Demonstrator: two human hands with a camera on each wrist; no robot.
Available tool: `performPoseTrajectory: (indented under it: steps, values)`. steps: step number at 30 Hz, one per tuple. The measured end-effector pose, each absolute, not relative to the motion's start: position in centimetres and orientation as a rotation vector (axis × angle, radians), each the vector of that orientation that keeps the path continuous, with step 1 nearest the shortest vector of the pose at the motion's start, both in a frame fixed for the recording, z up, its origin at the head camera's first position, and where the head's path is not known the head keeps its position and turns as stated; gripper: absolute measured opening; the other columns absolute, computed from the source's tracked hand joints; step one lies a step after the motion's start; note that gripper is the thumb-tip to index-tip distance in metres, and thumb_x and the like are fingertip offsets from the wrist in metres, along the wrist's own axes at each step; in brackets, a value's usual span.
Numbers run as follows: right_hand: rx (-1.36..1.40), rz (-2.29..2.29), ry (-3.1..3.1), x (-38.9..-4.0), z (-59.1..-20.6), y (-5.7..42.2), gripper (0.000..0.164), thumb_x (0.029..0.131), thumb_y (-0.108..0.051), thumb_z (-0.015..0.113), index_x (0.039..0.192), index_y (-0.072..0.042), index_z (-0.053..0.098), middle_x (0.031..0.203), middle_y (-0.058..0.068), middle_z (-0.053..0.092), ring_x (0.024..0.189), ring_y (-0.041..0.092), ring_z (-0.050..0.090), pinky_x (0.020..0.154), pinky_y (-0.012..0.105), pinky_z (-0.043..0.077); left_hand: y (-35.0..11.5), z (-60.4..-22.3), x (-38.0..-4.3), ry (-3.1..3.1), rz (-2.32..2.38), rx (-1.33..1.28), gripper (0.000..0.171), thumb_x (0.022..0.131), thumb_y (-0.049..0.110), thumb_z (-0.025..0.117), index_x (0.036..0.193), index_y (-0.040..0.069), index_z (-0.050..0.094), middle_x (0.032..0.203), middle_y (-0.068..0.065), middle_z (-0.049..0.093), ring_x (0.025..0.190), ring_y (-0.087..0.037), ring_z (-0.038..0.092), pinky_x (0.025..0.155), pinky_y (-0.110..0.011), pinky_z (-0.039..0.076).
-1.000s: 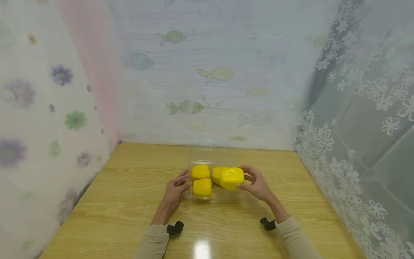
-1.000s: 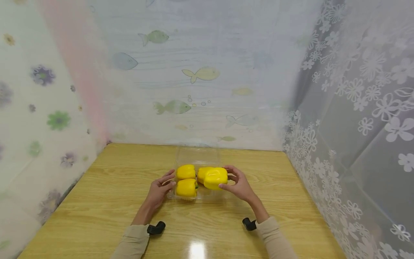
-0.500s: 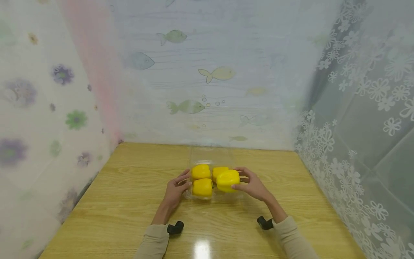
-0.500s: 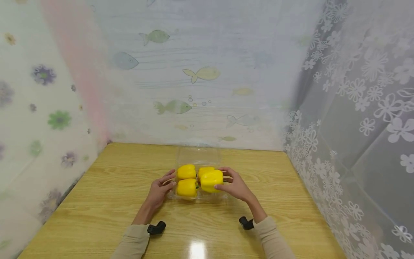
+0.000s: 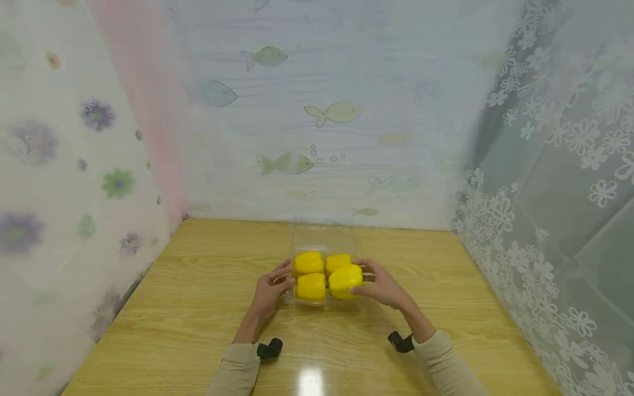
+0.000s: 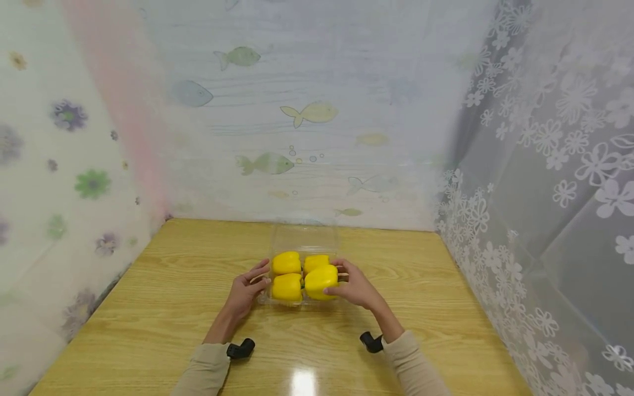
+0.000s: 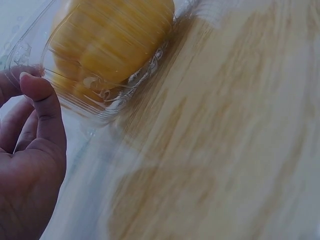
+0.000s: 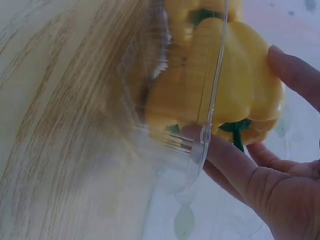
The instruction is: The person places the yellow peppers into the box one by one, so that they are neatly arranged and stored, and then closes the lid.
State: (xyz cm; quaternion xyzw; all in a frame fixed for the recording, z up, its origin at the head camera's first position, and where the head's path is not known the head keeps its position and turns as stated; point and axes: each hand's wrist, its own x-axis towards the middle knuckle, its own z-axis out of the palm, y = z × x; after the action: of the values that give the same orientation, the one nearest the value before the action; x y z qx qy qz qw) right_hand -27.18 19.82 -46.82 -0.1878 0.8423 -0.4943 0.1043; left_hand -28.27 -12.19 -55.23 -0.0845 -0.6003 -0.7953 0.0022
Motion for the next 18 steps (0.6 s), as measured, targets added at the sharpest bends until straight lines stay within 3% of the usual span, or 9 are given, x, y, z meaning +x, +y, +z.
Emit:
performPoseTrajectory:
  steps: [7, 18]
  values:
    - [-0.576, -1.381, 2.455, -27.38, -46.58, 19.89, 0.073, 0.092, -0.019, 0.077, 0.147, 0.003, 0.035, 0.154, 0.028, 0.034, 0.136, 0.053, 0.042, 0.098, 0.052, 0.053, -12.07, -55.03, -28.11, -1.893, -2.479, -0.255, 0.042, 0.094, -0.007, 0.065, 0.134, -0.016, 0.057, 0.159, -0.018, 0.042, 0.087, -0.006, 0.058, 0.065, -0.015, 0.049]
    - [-0.543, -1.293, 2.465, -27.66, -46.24, 19.81, 0.066, 0.091, -0.019, 0.077, 0.14, -0.001, 0.038, 0.148, 0.027, 0.04, 0.136, 0.048, 0.044, 0.101, 0.053, 0.05, -12.08, -55.02, -28.24, -1.899, -2.504, -0.236, 0.043, 0.095, -0.008, 0.064, 0.136, -0.015, 0.055, 0.159, -0.013, 0.042, 0.089, -0.006, 0.058, 0.067, -0.016, 0.048]
